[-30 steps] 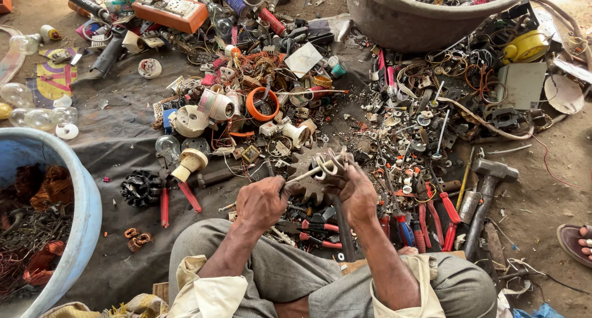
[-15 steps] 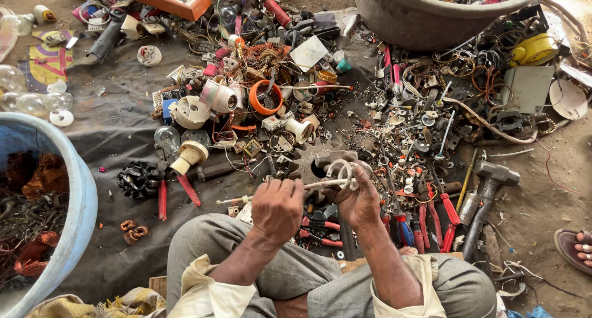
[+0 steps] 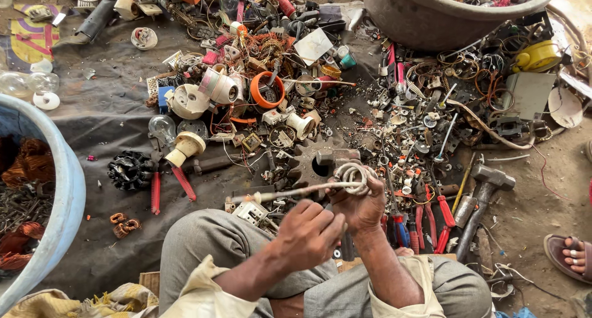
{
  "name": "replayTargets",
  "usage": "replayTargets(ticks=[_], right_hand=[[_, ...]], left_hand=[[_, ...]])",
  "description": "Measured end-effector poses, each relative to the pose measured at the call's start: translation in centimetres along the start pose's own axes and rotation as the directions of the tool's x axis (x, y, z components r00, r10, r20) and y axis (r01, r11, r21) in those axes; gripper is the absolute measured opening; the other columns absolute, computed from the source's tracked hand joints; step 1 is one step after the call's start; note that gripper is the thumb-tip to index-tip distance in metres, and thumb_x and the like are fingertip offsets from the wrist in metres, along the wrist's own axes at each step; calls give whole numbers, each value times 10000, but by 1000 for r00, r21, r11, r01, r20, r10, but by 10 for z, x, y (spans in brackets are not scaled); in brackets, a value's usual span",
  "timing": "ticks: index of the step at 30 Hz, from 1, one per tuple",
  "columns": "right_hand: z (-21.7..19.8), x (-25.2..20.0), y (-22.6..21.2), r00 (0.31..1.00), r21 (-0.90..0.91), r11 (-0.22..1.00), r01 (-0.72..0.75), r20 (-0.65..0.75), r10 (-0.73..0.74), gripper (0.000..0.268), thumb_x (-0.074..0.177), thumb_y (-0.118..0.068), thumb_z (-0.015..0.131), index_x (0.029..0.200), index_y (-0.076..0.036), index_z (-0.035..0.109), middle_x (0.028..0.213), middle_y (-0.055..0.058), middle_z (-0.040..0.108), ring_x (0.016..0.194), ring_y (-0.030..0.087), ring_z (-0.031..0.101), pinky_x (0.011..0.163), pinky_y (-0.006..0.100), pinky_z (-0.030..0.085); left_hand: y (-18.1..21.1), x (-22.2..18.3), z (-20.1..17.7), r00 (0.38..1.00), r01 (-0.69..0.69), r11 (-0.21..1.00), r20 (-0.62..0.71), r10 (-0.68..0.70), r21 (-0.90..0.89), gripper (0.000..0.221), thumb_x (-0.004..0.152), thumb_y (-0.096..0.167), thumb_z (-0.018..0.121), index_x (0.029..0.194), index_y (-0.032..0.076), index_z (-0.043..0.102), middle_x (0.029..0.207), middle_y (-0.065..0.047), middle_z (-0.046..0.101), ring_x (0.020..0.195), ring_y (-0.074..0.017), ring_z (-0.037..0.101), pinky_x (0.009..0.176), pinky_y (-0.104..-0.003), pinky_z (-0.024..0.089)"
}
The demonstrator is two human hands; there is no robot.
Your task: The person sits on the floor and uses a hammer, a screwdriver, and a metal rod to dismantle various metal components, including a large gear and electrical parts, from a pile of scrap.
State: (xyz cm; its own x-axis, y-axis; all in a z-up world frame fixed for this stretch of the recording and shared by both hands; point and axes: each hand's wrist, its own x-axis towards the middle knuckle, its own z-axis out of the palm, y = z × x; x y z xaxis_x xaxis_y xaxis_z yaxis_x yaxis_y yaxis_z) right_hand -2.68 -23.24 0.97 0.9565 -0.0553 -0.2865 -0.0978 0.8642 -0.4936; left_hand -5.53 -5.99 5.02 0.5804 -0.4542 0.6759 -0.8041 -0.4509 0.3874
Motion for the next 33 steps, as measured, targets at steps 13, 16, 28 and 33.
replayTargets(ticks=[13, 16, 28, 33], right_hand=[[-13, 2, 10, 977, 156, 988, 3, 210, -36, 408, 861, -232, 724, 1214, -32, 684, 1234, 135, 719, 1126, 389, 649, 1075, 566, 520], [-7, 1, 10, 968, 157, 985, -66, 250, 25, 423, 848, -242, 719, 1205, -16, 696, 1190, 163, 713, 1126, 398, 656, 1037, 551, 536], [-8, -1, 12, 950, 102, 981, -163, 284, 129, 496, 872, -280, 676, 1266, 23, 671, 1130, 257, 694, 1105, 412, 670, 958, 514, 585], [-17, 1, 17, 969, 111, 987, -116, 231, 88, 481, 898, -278, 677, 1269, 28, 670, 1133, 225, 701, 1104, 412, 671, 936, 531, 580]], left_hand=[[-41, -19, 38, 435, 740, -76, 562, -703, -669, 275, 942, 190, 700, 1088, -24, 793, 849, -67, 761, 722, -70, 641, 621, -226, 506], [-43, -21, 40, 473, 725, -106, 605, -641, -680, 304, 936, 193, 695, 1127, -26, 783, 850, -66, 762, 717, -84, 646, 616, -224, 512], [-47, -22, 44, 373, 693, -311, 692, -618, -650, 275, 919, 189, 749, 1047, -54, 759, 805, -71, 740, 658, -80, 643, 572, -227, 513], [-51, -30, 55, 374, 673, -309, 670, -641, -672, 243, 924, 154, 741, 1023, -68, 745, 788, -49, 717, 647, -69, 616, 552, -217, 482]])
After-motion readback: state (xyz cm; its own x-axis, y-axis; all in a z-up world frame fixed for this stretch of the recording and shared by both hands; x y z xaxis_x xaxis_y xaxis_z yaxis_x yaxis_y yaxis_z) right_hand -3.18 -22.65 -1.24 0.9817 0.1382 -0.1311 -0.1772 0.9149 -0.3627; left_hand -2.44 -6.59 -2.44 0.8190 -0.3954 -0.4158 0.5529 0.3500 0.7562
